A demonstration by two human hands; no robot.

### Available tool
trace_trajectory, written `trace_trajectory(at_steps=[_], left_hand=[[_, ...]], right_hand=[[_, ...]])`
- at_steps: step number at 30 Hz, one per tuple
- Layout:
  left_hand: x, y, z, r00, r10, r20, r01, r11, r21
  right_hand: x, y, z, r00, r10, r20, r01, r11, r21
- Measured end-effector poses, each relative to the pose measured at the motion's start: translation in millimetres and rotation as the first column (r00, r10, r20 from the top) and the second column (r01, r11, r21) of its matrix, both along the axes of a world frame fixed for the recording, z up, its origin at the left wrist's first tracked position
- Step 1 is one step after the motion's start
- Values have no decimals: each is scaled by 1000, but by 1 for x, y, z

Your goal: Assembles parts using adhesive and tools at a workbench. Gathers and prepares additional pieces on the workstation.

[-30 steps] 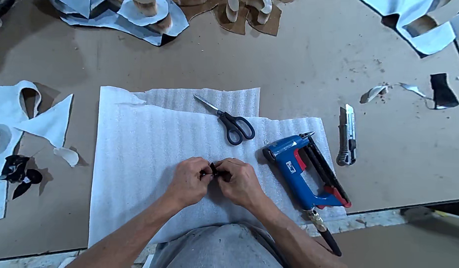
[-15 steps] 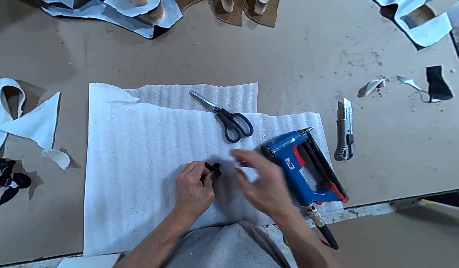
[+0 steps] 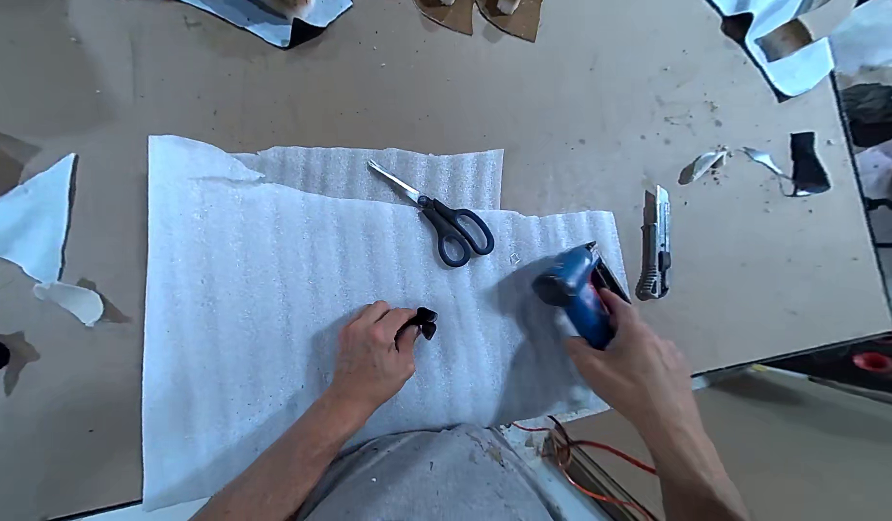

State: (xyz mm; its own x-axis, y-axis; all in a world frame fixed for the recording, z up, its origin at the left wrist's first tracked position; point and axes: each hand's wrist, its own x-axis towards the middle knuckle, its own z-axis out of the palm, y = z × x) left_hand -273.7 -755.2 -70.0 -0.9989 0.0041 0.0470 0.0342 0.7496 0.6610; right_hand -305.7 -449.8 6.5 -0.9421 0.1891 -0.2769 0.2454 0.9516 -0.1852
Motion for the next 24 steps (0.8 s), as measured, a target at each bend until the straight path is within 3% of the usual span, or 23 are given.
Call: trace_trajectory(at_steps=[3,6,9,14,24], left_hand=[[-4,-5,-6,999,-36,-20,37,998,51],[-6,-6,-10,998,-44,-42,48,996,79],[-5,-5,-15,996,-47,-82,55,995,87],[-2,-5,-17,995,-49,-85,59,991,123],[-3,-6,-20,992,-43,-115,59,989,139]], right_hand=[[26,-13,47,1000,15,0,-15,998,-56],[60,-52,81,991,67,119,-33,963,-266],[73,-88,70,981,150,125,-104,943,-317],[64,-110,45,970,241,46,-225,948,-224],[53,-124,42,964,207,166,-175,966,-191]])
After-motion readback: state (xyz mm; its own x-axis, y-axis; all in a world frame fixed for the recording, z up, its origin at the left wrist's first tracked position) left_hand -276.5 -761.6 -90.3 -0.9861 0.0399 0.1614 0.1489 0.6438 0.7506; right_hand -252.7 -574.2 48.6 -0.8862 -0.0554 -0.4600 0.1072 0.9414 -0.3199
